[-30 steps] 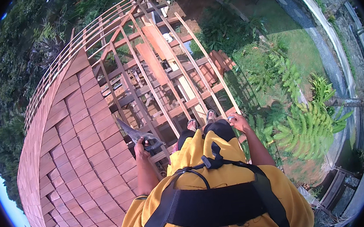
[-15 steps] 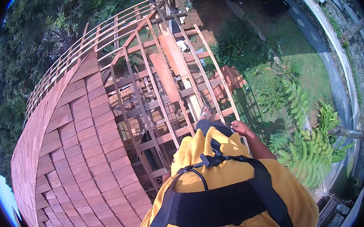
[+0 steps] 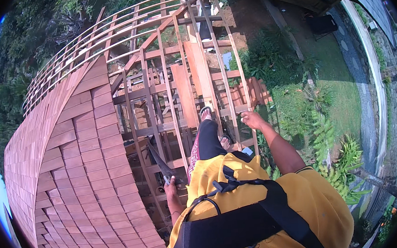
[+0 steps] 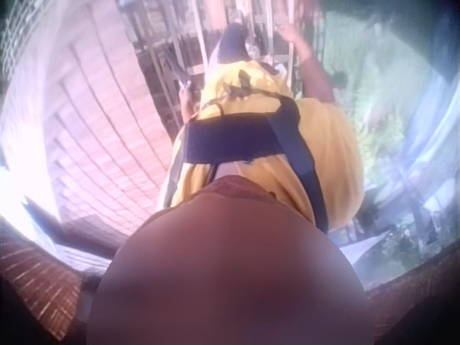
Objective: The person uses a pencil and a combination square to mark lines on a wooden beam while perched on a roof frame.
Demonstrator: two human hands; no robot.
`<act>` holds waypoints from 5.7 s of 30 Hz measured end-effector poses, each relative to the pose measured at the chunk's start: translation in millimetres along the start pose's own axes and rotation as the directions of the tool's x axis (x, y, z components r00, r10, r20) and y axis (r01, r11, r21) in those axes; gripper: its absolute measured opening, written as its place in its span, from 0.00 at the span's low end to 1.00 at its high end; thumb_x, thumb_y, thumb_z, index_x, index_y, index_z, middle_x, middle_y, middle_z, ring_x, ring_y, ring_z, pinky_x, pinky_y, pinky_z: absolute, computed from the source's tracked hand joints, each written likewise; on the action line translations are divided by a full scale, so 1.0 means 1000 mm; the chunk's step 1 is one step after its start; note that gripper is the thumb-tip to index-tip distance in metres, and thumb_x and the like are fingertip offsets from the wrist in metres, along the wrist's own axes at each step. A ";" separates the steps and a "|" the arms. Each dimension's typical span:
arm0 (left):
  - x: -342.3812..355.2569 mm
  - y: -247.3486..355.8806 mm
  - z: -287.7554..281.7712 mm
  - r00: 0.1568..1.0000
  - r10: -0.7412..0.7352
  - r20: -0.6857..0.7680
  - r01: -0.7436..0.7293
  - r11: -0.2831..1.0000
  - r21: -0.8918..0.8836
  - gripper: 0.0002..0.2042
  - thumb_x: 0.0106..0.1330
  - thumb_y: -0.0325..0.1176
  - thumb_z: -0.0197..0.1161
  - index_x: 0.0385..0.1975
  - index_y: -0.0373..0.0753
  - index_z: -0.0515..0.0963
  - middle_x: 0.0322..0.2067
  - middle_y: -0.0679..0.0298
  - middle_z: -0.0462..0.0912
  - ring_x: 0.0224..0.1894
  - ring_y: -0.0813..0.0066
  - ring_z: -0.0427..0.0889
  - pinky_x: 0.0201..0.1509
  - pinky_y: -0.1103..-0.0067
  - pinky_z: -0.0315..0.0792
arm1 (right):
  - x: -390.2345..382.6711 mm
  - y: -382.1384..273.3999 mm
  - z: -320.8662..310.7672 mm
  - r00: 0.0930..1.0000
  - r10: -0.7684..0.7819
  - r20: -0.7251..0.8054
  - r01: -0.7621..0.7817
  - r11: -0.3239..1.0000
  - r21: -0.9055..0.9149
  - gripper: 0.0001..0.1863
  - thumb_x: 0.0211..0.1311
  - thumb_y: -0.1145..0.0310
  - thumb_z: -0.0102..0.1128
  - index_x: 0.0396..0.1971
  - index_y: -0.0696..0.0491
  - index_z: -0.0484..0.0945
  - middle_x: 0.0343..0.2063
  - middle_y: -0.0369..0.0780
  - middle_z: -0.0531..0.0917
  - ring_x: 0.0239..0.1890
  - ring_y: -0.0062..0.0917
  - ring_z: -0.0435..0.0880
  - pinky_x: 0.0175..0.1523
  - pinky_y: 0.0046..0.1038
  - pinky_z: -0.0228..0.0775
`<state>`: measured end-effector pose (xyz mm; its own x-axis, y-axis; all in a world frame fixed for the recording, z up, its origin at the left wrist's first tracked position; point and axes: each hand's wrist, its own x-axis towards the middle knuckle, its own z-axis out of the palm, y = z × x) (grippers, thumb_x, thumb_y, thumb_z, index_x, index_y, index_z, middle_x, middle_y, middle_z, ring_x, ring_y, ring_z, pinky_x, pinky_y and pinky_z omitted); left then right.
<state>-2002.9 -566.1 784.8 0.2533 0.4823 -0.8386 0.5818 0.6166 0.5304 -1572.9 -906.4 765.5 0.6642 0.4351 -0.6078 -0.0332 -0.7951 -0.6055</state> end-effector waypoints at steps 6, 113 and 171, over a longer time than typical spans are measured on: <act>0.099 0.002 -0.032 0.856 0.427 0.293 -0.466 0.389 0.795 0.08 0.66 0.36 0.61 0.37 0.38 0.79 0.20 0.58 0.78 0.24 0.65 0.80 0.25 0.68 0.72 | 0.107 -0.091 -0.006 0.972 -0.235 -0.022 0.230 0.923 0.309 0.20 0.66 0.69 0.57 0.56 0.58 0.74 0.42 0.44 0.84 0.42 0.30 0.84 0.49 0.29 0.75; 0.491 0.766 0.524 0.720 -0.304 -0.624 -0.153 0.807 -0.570 0.10 0.65 0.33 0.64 0.41 0.36 0.75 0.23 0.62 0.79 0.17 0.74 0.77 0.19 0.76 0.72 | 0.789 -0.845 -0.616 0.414 -0.910 -0.001 0.510 0.233 -0.828 0.54 0.55 0.46 0.65 0.75 0.51 0.45 0.74 0.40 0.55 0.77 0.41 0.48 0.73 0.60 0.23; 0.963 0.589 0.336 0.360 -0.191 -0.913 0.451 0.893 -0.008 0.41 0.64 0.69 0.43 0.55 0.31 0.76 0.55 0.38 0.76 0.61 0.43 0.74 0.63 0.59 0.67 | 1.303 -0.575 -0.221 0.203 -0.405 0.892 0.973 0.184 -0.138 0.34 0.58 0.69 0.67 0.65 0.53 0.67 0.48 0.49 0.82 0.47 0.40 0.83 0.52 0.37 0.75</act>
<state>-1156.3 52.6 247.9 -0.7253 0.6245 -0.2897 0.6270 0.7730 0.0966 -523.3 24.3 435.8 -0.5177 0.7868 -0.3361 0.7432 0.2190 -0.6322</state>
